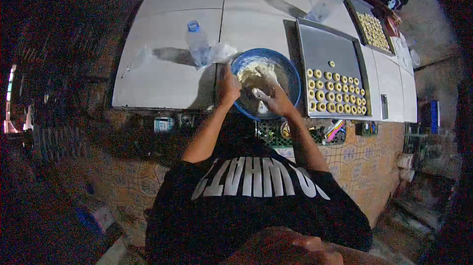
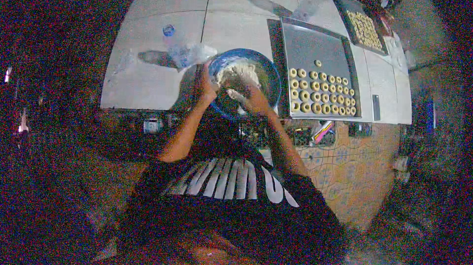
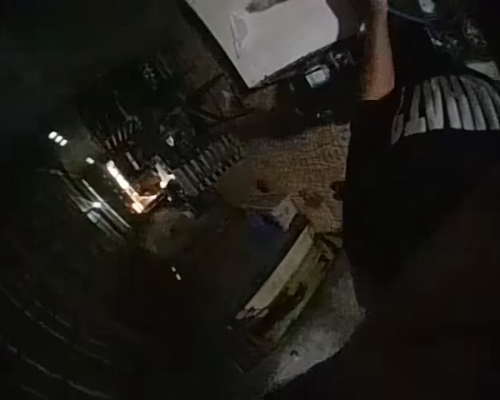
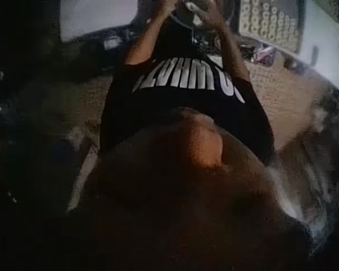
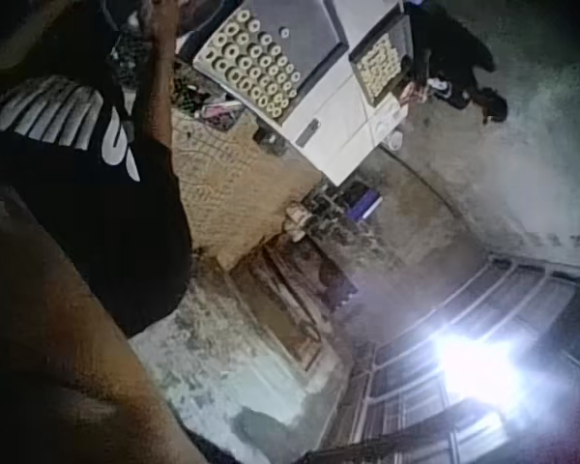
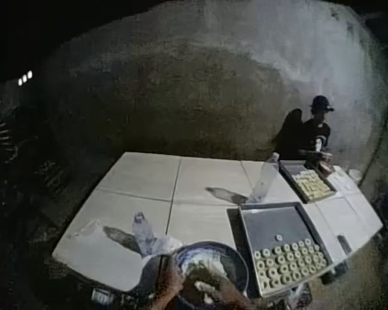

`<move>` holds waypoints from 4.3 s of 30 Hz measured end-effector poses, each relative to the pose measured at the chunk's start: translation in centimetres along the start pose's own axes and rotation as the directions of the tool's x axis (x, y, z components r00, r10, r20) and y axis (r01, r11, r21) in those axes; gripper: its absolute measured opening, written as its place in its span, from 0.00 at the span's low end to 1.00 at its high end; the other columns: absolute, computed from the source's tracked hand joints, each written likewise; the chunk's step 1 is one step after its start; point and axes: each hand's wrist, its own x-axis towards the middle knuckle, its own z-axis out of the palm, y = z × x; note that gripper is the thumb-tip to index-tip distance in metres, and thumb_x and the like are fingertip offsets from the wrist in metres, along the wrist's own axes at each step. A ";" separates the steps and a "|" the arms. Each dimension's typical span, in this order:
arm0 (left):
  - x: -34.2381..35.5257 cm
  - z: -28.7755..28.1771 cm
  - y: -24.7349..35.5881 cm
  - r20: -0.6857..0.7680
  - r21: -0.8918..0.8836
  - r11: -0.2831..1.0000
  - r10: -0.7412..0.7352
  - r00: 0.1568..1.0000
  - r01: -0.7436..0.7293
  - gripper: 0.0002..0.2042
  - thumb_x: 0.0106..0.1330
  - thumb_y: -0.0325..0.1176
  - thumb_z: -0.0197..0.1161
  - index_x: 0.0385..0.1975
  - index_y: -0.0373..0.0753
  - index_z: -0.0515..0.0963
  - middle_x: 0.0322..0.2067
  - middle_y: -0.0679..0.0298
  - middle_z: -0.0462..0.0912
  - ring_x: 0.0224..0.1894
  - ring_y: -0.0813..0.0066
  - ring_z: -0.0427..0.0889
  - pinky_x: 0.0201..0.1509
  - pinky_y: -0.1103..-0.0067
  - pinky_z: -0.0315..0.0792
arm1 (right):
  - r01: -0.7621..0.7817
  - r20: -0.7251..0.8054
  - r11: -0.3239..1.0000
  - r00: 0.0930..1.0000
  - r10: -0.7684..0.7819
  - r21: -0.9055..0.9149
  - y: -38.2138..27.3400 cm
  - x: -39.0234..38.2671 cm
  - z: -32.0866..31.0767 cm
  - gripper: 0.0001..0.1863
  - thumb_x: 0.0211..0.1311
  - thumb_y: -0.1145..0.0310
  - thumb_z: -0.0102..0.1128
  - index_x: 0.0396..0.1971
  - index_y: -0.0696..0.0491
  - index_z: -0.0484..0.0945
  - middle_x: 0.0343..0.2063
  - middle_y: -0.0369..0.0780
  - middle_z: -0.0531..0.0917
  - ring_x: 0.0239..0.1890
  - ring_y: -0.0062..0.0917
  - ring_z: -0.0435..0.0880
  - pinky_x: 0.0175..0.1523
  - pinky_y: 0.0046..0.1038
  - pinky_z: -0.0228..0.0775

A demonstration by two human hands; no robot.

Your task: The person empties flour from a plastic bag into a bowl and kneads the dough by hand.

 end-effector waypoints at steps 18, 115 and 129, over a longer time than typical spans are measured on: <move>4.0 -1.0 -5.0 -0.073 -0.635 0.684 -0.515 0.854 0.359 0.19 0.59 0.36 0.65 0.47 0.39 0.67 0.45 0.60 0.73 0.43 0.70 0.74 0.36 0.75 0.74 | -0.227 -0.268 0.968 0.931 0.247 0.106 -1.9 -1.2 -1.1 0.31 0.59 0.76 0.46 0.65 0.53 0.58 0.60 0.45 0.69 0.61 0.31 0.68 0.64 0.30 0.59; 3.8 -7.7 17.1 0.478 0.241 0.305 0.789 0.386 -0.921 0.15 0.53 0.29 0.60 0.43 0.44 0.74 0.37 0.63 0.76 0.44 0.64 0.78 0.40 0.71 0.78 | -0.061 -0.075 0.242 0.855 0.514 0.968 6.6 0.9 -1.1 0.15 0.66 0.62 0.46 0.44 0.56 0.75 0.38 0.42 0.80 0.36 0.31 0.82 0.46 0.37 0.77; 4.1 -6.4 16.8 0.481 0.220 0.252 0.813 0.329 -0.942 0.09 0.54 0.26 0.56 0.35 0.42 0.76 0.34 0.62 0.77 0.43 0.63 0.77 0.42 0.72 0.78 | -0.101 -0.090 0.357 0.873 0.480 0.928 8.0 1.6 -0.9 0.14 0.66 0.71 0.46 0.48 0.57 0.72 0.43 0.42 0.80 0.39 0.28 0.83 0.41 0.29 0.80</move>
